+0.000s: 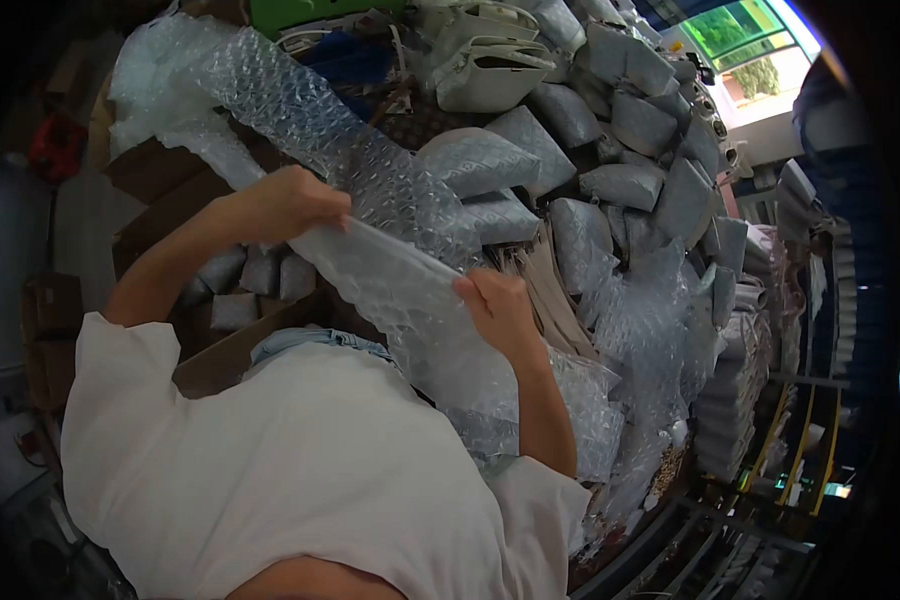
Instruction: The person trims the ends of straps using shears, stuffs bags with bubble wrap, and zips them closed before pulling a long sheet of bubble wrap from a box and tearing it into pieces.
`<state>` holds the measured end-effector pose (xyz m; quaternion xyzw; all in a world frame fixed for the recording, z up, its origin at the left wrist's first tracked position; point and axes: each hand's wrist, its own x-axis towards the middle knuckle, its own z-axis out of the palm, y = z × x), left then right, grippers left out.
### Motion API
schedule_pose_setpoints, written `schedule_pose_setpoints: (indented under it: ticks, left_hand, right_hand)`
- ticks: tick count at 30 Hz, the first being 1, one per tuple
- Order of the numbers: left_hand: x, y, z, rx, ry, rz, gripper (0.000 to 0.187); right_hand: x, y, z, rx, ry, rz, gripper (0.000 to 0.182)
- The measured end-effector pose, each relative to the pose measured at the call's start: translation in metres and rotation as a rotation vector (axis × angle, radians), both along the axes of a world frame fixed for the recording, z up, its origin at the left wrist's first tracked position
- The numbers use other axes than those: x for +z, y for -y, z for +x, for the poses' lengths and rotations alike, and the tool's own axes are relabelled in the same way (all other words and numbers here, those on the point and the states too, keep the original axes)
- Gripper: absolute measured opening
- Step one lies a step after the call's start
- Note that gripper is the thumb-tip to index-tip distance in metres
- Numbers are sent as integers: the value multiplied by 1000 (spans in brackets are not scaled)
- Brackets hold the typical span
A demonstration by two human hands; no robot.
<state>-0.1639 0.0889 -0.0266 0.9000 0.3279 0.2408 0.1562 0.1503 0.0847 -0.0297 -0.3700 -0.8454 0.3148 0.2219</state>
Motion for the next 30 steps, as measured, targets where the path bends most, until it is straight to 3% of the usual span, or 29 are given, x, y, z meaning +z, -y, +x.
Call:
schedule_pose_setpoints:
  ticks: [4,6,8,9,11,13,15,18,20,22,24,26,28,30]
  left_hand:
    - [7,26,25,-88,54,-109,10]
    - [15,19,1,122,109,-77,4]
    - [3,0,-95,567,196,-59,8]
    - [9,-3,-94,584,199,-53,8]
    - [14,-6,-67,411,-13,187,8]
    - [11,-11,14,233,-89,243,6]
    - [0,-15,81,36,51,242,8]
    - [20,-10,115,-16,37,251,16]
    - [35,-7,105,-6,-58,78,27]
    - [19,-16,70,71,-116,47,39]
    - [0,-23,23,189,-295,74,33]
    - [-29,-33,-27,310,-252,32,15]
    - [-37,-39,-47,172,371,-408,7]
    - [-22,-42,-39,155,290,-453,5]
  right_hand:
    - [8,16,33,-24,29,135,28]
    - [-32,11,120,-551,-35,258,26]
    - [25,24,200,-1104,-418,200,23]
    - [38,25,239,-976,-419,422,25]
    - [76,38,228,-913,-72,315,21]
    - [104,42,101,-692,148,330,24]
    - [91,41,14,-372,153,455,36]
    - [60,35,-5,-174,308,299,32]
    - [58,31,34,-228,342,107,18]
    - [71,29,94,-462,275,-181,8]
    - [73,32,143,-720,-215,-148,10]
    - [95,25,191,-767,-104,-214,11]
    - [103,28,208,-822,13,-279,13]
    - [95,15,208,-780,267,-329,15]
